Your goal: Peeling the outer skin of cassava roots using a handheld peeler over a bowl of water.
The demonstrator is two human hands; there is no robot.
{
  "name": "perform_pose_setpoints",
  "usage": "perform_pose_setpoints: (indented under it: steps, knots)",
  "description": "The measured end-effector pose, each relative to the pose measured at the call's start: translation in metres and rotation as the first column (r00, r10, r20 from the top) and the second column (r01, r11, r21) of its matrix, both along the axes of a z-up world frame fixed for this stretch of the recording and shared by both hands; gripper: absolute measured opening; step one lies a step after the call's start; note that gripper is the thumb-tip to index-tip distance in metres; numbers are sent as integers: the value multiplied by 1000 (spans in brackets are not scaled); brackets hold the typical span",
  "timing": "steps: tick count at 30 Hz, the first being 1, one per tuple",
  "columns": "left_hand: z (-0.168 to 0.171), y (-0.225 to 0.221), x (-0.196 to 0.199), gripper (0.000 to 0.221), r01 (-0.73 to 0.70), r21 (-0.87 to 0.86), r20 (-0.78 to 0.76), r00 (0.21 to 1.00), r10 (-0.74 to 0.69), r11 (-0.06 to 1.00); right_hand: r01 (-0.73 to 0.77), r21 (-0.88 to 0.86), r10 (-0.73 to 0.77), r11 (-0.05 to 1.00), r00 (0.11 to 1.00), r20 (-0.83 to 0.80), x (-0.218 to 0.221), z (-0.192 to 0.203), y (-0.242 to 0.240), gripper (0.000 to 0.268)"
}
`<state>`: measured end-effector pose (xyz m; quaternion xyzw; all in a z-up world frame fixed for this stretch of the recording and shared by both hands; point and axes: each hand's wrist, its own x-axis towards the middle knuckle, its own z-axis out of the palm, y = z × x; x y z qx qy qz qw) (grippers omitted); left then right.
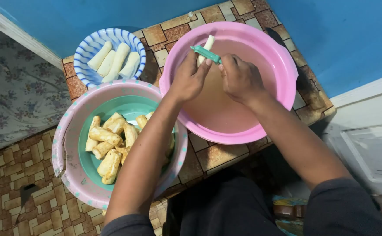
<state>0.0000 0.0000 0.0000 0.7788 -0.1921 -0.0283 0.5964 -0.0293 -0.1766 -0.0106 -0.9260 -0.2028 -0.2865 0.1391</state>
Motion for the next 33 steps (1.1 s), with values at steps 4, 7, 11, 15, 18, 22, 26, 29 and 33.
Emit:
perform_pose_setpoints:
  steps: [4, 7, 11, 15, 18, 22, 26, 29, 33]
  knots:
    - [5, 0, -2, 28, 5, 37, 7, 1000, -5, 999, 32, -12, -32, 999, 999, 27, -3, 5, 5, 15]
    - [3, 0, -1, 26, -4, 43, 21, 1000, 3, 999, 54, -55, -51, 997, 997, 62, -2, 3, 5, 16]
    - [6, -2, 1, 32, -62, 148, 71, 996, 52, 987, 104, -79, -97, 991, 991, 91, 0, 2, 5, 16]
    - [17, -4, 0, 33, -89, 201, 56, 995, 79, 976, 147, -91, -136, 985, 984, 117, 1, 2, 4, 17]
    - [19, -2, -2, 33, -91, 239, 43, 996, 83, 967, 163, -100, -153, 982, 983, 97, 1, 4, 4, 15]
    - [6, -1, -1, 40, -92, 310, 53, 995, 79, 946, 265, -31, -261, 964, 909, -325, 10, 18, -8, 16]
    - [5, -2, 1, 43, -87, 282, 18, 996, 86, 955, 404, 8, -363, 915, 831, -420, 4, 30, -13, 15]
    - [-23, -5, 13, 34, -88, 362, 122, 991, 46, 928, 427, 44, -370, 903, 828, -421, 1, 37, -13, 15]
    - [-4, -13, -4, 35, 97, 852, -10, 986, -169, 514, 451, 61, -389, 890, 823, -414, 4, 28, -24, 16]
